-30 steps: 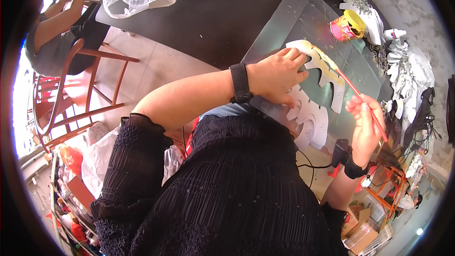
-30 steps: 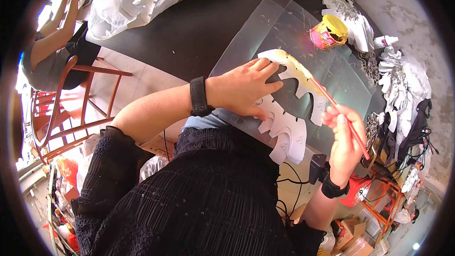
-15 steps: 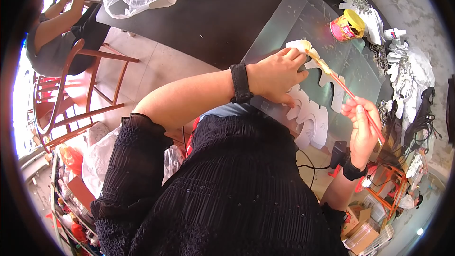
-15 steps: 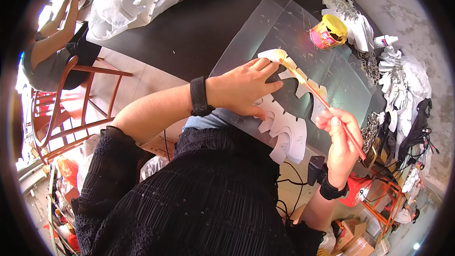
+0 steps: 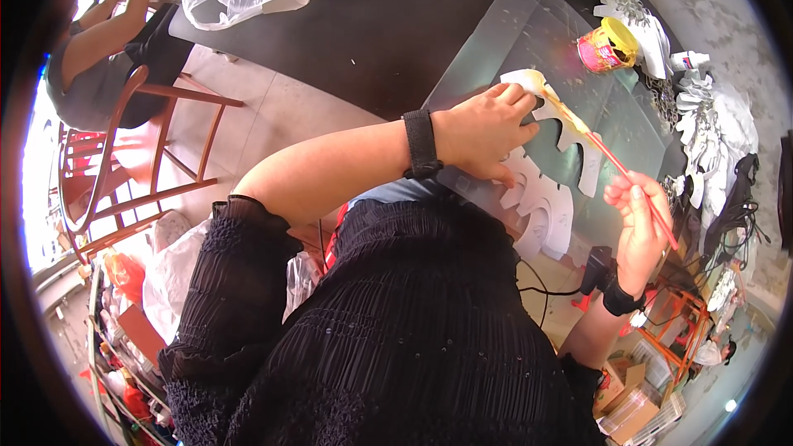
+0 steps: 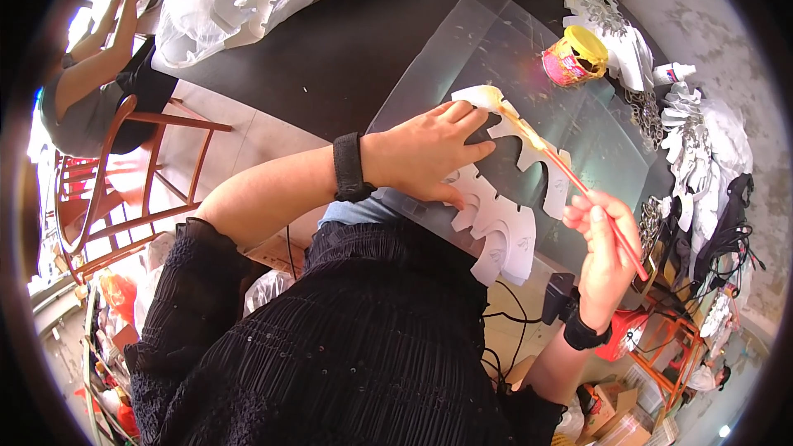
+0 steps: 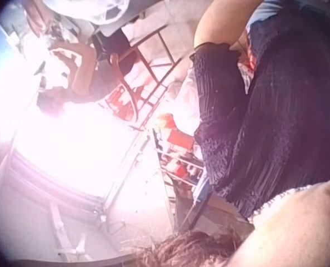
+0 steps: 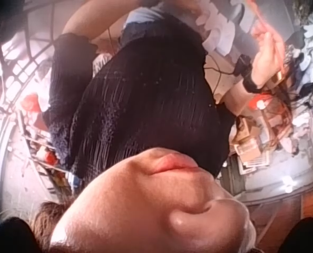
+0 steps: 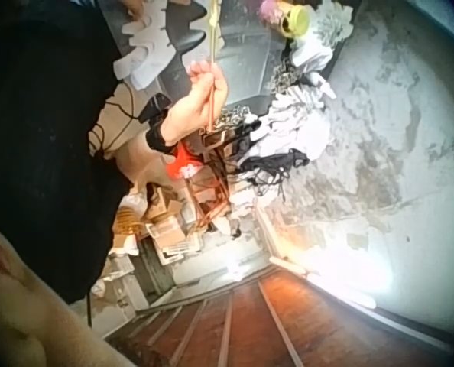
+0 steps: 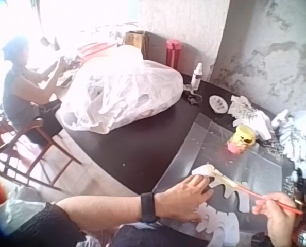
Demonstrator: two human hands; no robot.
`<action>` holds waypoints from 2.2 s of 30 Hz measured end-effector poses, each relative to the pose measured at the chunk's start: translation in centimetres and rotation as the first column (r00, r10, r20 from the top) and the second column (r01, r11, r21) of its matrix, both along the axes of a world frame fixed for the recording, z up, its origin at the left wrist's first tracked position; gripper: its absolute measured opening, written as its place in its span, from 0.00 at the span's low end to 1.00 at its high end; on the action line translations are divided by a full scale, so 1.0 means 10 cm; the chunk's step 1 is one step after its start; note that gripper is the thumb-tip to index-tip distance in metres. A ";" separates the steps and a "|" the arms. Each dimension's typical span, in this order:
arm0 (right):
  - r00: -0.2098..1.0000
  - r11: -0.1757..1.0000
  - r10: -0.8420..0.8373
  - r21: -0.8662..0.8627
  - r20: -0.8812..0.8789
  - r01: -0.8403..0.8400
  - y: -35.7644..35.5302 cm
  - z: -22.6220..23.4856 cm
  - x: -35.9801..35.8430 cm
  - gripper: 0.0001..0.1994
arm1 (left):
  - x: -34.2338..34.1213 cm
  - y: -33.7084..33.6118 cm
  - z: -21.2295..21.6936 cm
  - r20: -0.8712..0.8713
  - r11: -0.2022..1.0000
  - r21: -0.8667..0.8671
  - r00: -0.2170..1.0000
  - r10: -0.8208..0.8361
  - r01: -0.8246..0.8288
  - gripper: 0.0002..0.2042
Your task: Applying adhesive to shoe component parts using a brush.
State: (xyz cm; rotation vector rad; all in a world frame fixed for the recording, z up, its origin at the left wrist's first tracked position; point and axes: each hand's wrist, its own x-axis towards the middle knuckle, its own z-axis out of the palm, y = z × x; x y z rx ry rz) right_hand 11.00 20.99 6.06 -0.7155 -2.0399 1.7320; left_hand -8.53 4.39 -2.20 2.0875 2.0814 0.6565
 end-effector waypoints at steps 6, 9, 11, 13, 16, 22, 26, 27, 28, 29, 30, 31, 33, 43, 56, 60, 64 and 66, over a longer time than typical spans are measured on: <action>0.996 0.996 -0.079 0.025 -0.046 0.080 0.01 0.11 0.05 0.10 | 0.00 0.00 0.02 0.002 1.000 -0.021 1.000 -0.002 0.002 0.35; 1.000 0.999 -0.024 0.033 -0.011 0.024 -0.03 0.01 -0.02 0.10 | 0.00 0.00 0.00 -0.003 1.000 0.001 1.000 -0.001 0.001 0.35; 0.999 0.999 -0.041 0.013 -0.004 0.041 0.01 0.03 0.01 0.10 | 0.00 0.00 0.00 -0.003 1.000 -0.007 1.000 -0.003 0.003 0.35; 0.995 0.995 -0.095 0.024 0.012 0.094 0.05 0.05 0.07 0.09 | 0.00 0.00 0.00 0.005 1.000 -0.006 1.000 -0.007 0.007 0.35; 0.996 0.995 -0.089 0.038 -0.032 0.090 0.03 0.10 0.07 0.09 | -0.01 -0.01 -0.01 0.005 1.000 -0.007 1.000 -0.009 0.009 0.35; 0.998 0.998 -0.059 0.036 0.016 0.059 -0.01 0.01 0.04 0.10 | -0.01 0.01 0.01 -0.001 1.000 -0.013 1.000 -0.011 0.011 0.35; 0.994 0.994 -0.105 0.039 -0.012 0.105 0.01 0.10 0.07 0.10 | -0.01 0.00 0.00 -0.006 1.000 -0.012 1.000 -0.006 0.006 0.35; 0.995 0.995 -0.096 0.034 -0.037 0.097 0.01 0.09 0.05 0.10 | -0.01 0.00 0.00 -0.007 1.000 -0.013 1.000 -0.009 0.009 0.35; 0.994 0.996 -0.087 0.029 -0.062 0.089 0.01 0.09 0.03 0.10 | -0.01 0.01 -0.01 -0.007 1.000 -0.013 1.000 -0.010 0.010 0.35; 0.996 0.997 -0.068 0.015 -0.059 0.069 0.02 0.06 0.02 0.10 | 0.00 0.01 -0.01 -0.006 1.000 -0.014 1.000 -0.011 0.011 0.35; 0.996 0.997 -0.070 0.016 -0.060 0.071 0.02 0.02 0.01 0.10 | 0.00 0.02 -0.01 -0.007 1.000 -0.014 1.000 -0.013 0.013 0.35; 0.997 0.998 -0.057 0.008 -0.053 0.058 0.02 -0.01 -0.01 0.10 | 0.00 0.02 -0.01 0.001 1.000 -0.002 1.000 -0.015 0.015 0.35; 0.998 0.999 -0.047 0.003 -0.035 0.047 0.04 -0.04 -0.04 0.10 | 0.00 0.01 -0.01 0.008 1.000 0.009 1.000 -0.015 0.015 0.35; 0.999 1.000 0.016 0.000 -0.033 -0.016 0.05 -0.02 -0.02 0.10 | 0.00 0.01 -0.01 0.009 0.999 0.032 1.000 -0.005 0.004 0.34; 0.996 0.998 -0.066 0.012 -0.056 0.067 0.09 -0.05 0.04 0.10 | 0.02 0.03 0.00 0.012 0.997 0.082 1.000 0.014 -0.015 0.35; 0.998 0.999 -0.030 0.014 -0.058 0.031 0.04 0.05 0.08 0.09 | 0.00 0.04 0.01 -0.032 1.000 0.030 0.999 0.007 -0.006 0.36; 0.999 0.998 -0.039 0.048 -0.006 0.039 0.07 -0.01 0.09 0.09 | 0.01 0.04 0.01 -0.026 1.000 0.003 1.000 0.014 -0.014 0.37; 0.998 0.997 -0.062 0.048 -0.023 0.063 0.08 0.00 0.10 0.09 | 0.01 0.04 0.00 -0.031 1.000 0.014 0.999 0.013 -0.013 0.37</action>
